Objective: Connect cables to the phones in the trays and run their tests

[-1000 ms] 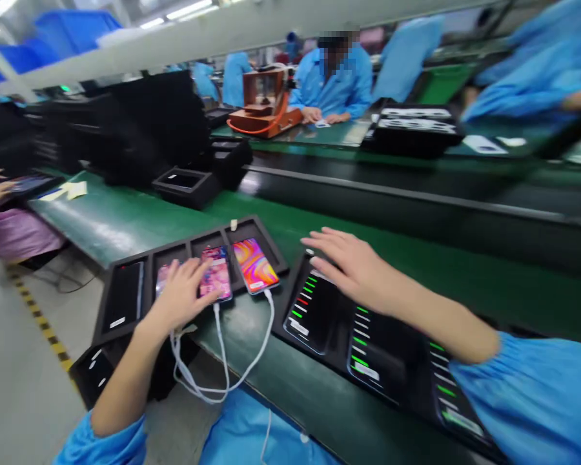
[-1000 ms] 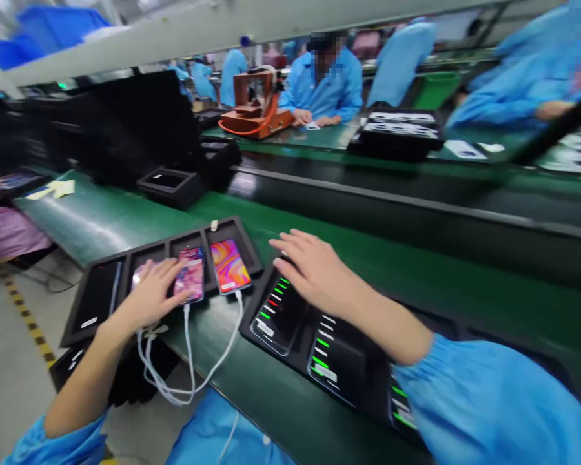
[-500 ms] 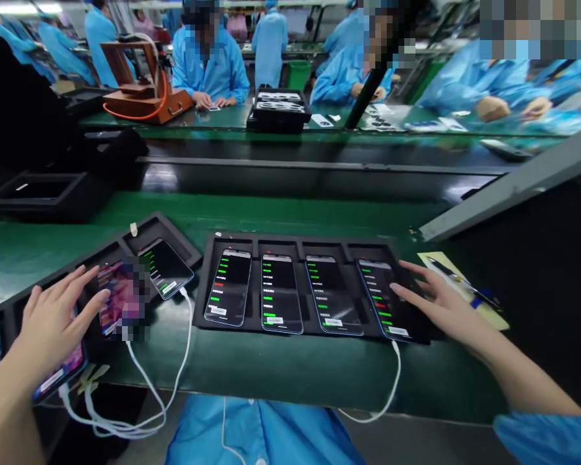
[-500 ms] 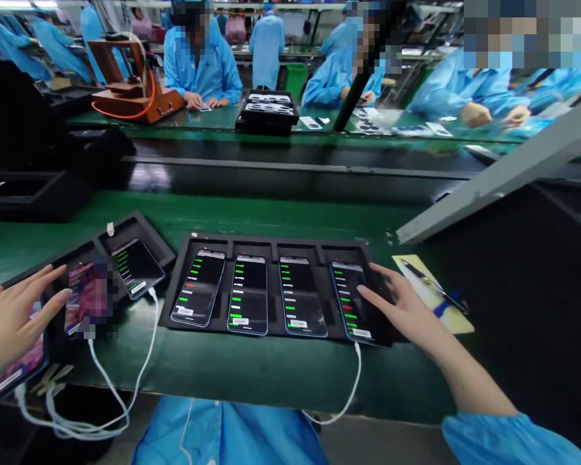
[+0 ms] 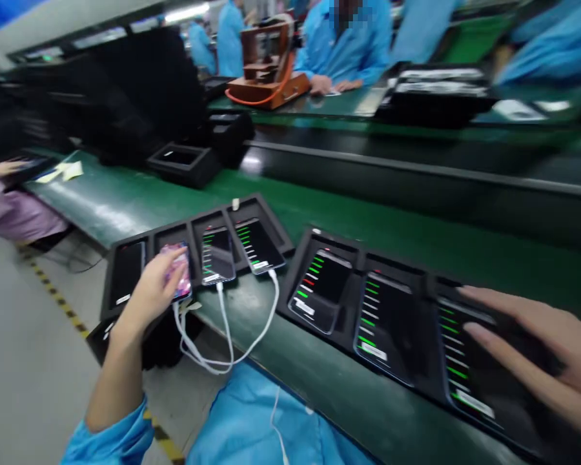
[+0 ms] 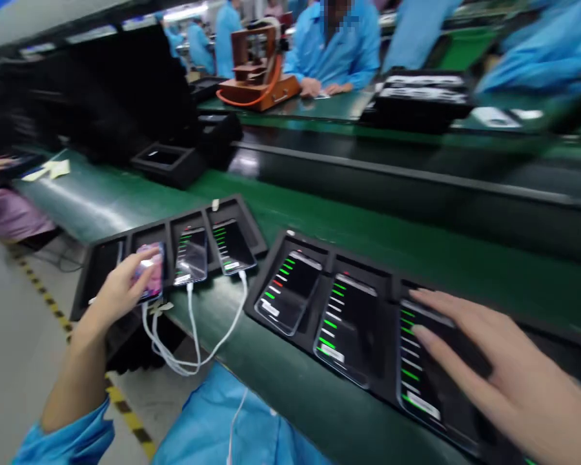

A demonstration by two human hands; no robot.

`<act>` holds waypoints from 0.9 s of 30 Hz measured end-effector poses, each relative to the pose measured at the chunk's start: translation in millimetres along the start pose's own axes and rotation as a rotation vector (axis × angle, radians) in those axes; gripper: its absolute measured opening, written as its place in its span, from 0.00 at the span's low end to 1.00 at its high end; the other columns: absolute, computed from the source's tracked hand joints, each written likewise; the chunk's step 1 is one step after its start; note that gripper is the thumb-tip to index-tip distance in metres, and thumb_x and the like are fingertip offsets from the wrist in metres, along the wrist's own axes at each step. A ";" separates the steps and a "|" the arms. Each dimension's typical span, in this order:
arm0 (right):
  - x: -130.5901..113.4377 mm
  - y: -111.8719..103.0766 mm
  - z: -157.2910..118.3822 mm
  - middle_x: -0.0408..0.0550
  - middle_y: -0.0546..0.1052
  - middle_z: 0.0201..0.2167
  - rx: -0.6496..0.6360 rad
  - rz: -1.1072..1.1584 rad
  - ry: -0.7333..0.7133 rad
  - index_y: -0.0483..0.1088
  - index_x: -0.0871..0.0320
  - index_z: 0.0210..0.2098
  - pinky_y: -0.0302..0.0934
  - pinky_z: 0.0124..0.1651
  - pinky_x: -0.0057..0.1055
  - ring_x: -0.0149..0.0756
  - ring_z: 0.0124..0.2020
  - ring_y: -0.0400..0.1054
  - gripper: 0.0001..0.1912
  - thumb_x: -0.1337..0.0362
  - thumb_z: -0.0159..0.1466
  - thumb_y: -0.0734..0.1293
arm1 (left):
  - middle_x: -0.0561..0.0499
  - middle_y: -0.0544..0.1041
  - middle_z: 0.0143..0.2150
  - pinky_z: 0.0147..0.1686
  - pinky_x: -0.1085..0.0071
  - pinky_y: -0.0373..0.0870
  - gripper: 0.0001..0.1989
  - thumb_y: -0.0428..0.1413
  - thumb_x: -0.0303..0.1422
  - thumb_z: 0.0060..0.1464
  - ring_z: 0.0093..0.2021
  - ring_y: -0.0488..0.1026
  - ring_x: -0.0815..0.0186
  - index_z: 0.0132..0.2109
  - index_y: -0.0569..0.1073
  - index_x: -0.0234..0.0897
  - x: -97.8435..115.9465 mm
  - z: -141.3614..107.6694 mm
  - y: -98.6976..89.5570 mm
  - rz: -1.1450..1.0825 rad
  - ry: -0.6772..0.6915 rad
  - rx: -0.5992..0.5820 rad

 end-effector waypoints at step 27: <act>-200.6 140.0 139.9 0.52 0.76 0.66 -0.467 0.174 -0.625 0.69 0.49 0.69 0.65 0.70 0.63 0.56 0.73 0.63 0.29 0.45 0.79 0.53 | 0.44 0.75 0.69 0.79 0.43 0.43 0.35 0.61 0.51 0.64 0.70 0.69 0.51 0.72 0.66 0.44 3.3 -43.9 -5.6 0.061 -0.003 0.032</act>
Point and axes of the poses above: each hand's wrist, its own z-axis towards the middle knuckle, its own y-axis out of the palm, x = y × z, the point moved 5 cm from there along z, towards the middle knuckle
